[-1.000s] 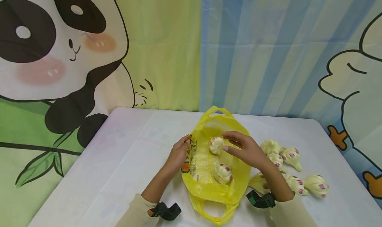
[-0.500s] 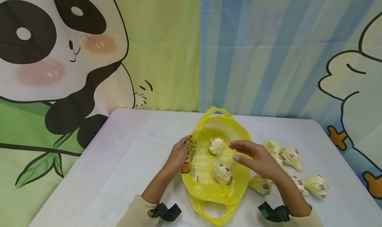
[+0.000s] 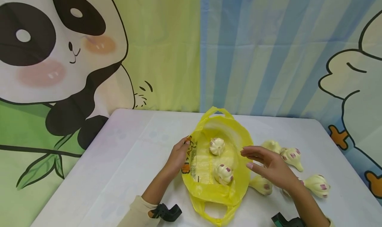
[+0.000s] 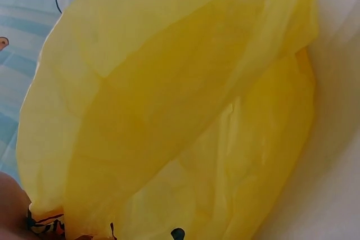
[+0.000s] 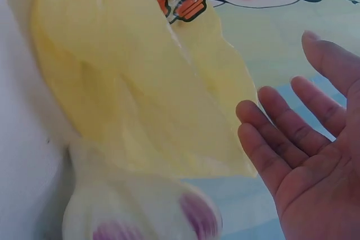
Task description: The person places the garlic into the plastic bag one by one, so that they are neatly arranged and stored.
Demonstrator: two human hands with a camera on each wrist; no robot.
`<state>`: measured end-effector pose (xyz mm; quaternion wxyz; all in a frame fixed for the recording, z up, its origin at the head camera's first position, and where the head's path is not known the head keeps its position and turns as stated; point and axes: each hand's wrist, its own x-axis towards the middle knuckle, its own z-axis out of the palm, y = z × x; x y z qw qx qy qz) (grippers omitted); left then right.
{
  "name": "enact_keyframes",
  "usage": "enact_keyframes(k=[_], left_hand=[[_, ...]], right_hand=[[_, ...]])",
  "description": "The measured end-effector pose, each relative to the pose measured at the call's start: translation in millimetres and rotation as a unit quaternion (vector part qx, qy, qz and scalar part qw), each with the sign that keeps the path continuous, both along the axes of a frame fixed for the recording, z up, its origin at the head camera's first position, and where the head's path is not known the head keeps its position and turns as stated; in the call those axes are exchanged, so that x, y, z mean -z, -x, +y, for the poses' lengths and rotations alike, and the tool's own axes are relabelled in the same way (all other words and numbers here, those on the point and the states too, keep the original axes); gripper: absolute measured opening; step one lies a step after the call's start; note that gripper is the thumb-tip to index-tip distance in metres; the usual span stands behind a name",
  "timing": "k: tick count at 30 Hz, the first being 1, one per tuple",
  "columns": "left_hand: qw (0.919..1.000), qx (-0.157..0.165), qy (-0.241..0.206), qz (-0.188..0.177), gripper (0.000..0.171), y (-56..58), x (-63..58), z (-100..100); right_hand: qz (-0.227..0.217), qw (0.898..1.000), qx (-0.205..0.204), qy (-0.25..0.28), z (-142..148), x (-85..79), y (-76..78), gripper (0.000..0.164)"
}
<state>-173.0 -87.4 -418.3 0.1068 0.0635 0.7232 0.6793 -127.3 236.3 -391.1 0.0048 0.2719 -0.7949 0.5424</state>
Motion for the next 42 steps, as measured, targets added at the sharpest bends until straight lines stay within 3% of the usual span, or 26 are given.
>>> enact_keyframes(k=[10,18,24,33,42], left_hand=[[0.9998,0.015,-0.016,0.001,0.050,-2.3,1.0,-0.7],[0.9999,0.011,-0.011,-0.003,0.050,-2.9,0.3,-1.7],[1.0000,0.004,-0.003,0.000,0.050,-2.3,1.1,-1.8],[1.0000,-0.002,-0.003,-0.005,0.049,-1.4,0.6,-0.7],[1.0000,-0.003,0.001,0.003,0.049,-1.4,-0.7,0.1]], right_hand=[[0.022,0.999,0.037,0.026,14.1,9.3,-17.0,0.037],[0.039,0.996,0.079,0.007,20.5,18.5,-25.4,0.038],[0.055,0.995,0.084,-0.003,25.2,26.1,-29.2,0.037],[0.054,0.994,0.093,-0.010,30.8,38.3,-33.7,0.043],[0.018,0.994,0.102,-0.046,34.5,50.0,-36.2,0.045]])
